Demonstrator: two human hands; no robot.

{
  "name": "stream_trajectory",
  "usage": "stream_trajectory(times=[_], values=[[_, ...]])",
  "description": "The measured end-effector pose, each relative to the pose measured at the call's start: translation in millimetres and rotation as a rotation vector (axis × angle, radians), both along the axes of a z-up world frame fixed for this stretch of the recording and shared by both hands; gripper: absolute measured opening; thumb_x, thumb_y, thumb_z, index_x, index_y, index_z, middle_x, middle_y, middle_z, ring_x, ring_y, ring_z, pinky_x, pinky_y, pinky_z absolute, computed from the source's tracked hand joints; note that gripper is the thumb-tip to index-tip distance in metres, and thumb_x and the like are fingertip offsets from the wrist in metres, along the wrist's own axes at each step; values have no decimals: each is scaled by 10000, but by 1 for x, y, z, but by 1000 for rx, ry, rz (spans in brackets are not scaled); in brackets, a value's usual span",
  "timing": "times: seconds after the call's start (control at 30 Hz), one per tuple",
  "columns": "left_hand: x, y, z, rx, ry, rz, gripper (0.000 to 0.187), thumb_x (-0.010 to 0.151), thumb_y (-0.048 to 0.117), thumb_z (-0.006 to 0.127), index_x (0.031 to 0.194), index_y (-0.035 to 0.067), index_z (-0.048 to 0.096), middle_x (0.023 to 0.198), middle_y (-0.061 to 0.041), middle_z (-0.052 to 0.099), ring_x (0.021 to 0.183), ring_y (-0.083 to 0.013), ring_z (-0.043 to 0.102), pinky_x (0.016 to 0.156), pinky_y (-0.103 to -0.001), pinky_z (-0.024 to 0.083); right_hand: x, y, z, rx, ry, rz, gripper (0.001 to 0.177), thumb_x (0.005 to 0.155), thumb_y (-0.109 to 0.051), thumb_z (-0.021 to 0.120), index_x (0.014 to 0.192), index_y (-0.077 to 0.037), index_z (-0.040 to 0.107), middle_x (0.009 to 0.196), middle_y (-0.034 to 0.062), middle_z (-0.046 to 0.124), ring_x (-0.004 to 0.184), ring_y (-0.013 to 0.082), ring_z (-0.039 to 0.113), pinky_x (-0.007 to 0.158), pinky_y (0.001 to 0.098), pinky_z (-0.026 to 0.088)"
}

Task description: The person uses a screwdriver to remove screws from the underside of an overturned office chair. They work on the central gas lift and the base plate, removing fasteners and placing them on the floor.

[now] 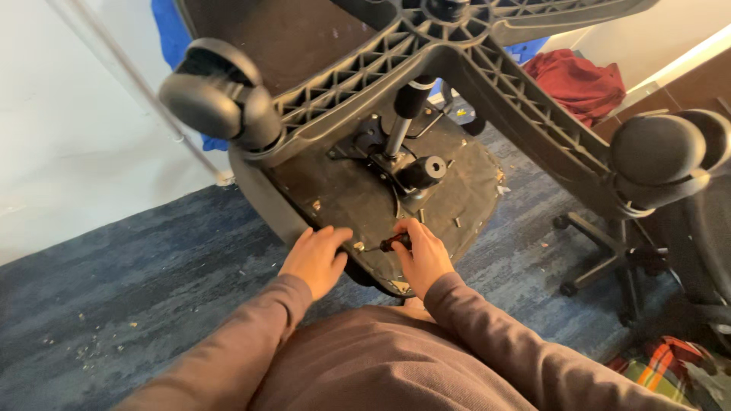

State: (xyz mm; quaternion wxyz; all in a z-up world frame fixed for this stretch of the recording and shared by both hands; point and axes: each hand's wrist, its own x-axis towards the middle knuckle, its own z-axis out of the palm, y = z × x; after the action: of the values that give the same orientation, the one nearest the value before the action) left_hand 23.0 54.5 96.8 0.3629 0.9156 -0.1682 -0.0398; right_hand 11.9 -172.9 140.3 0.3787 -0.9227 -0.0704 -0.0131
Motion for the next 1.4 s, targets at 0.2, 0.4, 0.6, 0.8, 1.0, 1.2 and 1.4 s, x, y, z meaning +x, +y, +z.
stream_trajectory(times=[0.2, 0.4, 0.6, 0.8, 1.0, 1.2, 1.4], values=[[0, -10, -63, 681, -5, -453, 777, 834, 324, 694, 1512, 80, 404, 1564, -62, 430, 1516, -276, 260, 1230, -581, 44, 11, -15, -5, 37, 33, 4, 244, 899, -100, 683, 1122, -53, 596, 1060, 174, 712, 948, 362, 709, 803, 415, 554], [7, -17, -80, 780, -36, -607, 782, 845, 348, 703, 1521, 87, 409, 1591, -49, 410, 1510, -266, 288, 1235, -633, -24, 15, -14, -12, -16, 54, 52, 247, 894, -104, 683, 1120, -52, 597, 1047, 169, 706, 956, 359, 704, 814, 415, 551], [12, -19, -82, 798, -4, -651, 793, 853, 315, 692, 1544, 83, 378, 1617, -58, 365, 1512, -258, 278, 1215, -650, -67, 16, -9, -3, -34, 89, 85, 238, 909, -115, 673, 1125, -56, 592, 1052, 164, 698, 946, 354, 707, 810, 415, 554], [12, -23, -82, 802, 27, -643, 745, 884, 290, 648, 1548, 96, 370, 1612, -42, 370, 1514, -254, 271, 1212, -655, -80, 12, -4, 2, -84, 159, 88, 223, 921, -122, 666, 1122, -57, 597, 1084, 165, 686, 950, 357, 699, 809, 422, 545], [10, -20, -79, 818, 49, -624, 695, 909, 339, 652, 1523, 103, 427, 1556, -40, 453, 1507, -242, 294, 1230, -642, -66, 16, -11, -19, 9, 73, -37, 241, 900, -109, 681, 1122, -60, 599, 1009, 175, 723, 897, 348, 716, 778, 413, 553], [7, -18, -75, 788, 36, -597, 683, 885, 315, 687, 1499, 109, 470, 1491, -11, 526, 1473, -234, 350, 1246, -619, -44, 21, -22, -41, 101, 214, -323, 223, 912, -159, 683, 1110, -88, 609, 803, 147, 747, 683, 274, 758, 681, 376, 572], [5, -20, -77, 761, 31, -569, 690, 858, 305, 702, 1483, 116, 479, 1498, -13, 506, 1449, -235, 361, 1229, -628, -30, 19, -24, -42, 107, 220, -350, 218, 911, -167, 677, 1101, -86, 608, 837, 133, 757, 737, 263, 767, 700, 372, 576]])
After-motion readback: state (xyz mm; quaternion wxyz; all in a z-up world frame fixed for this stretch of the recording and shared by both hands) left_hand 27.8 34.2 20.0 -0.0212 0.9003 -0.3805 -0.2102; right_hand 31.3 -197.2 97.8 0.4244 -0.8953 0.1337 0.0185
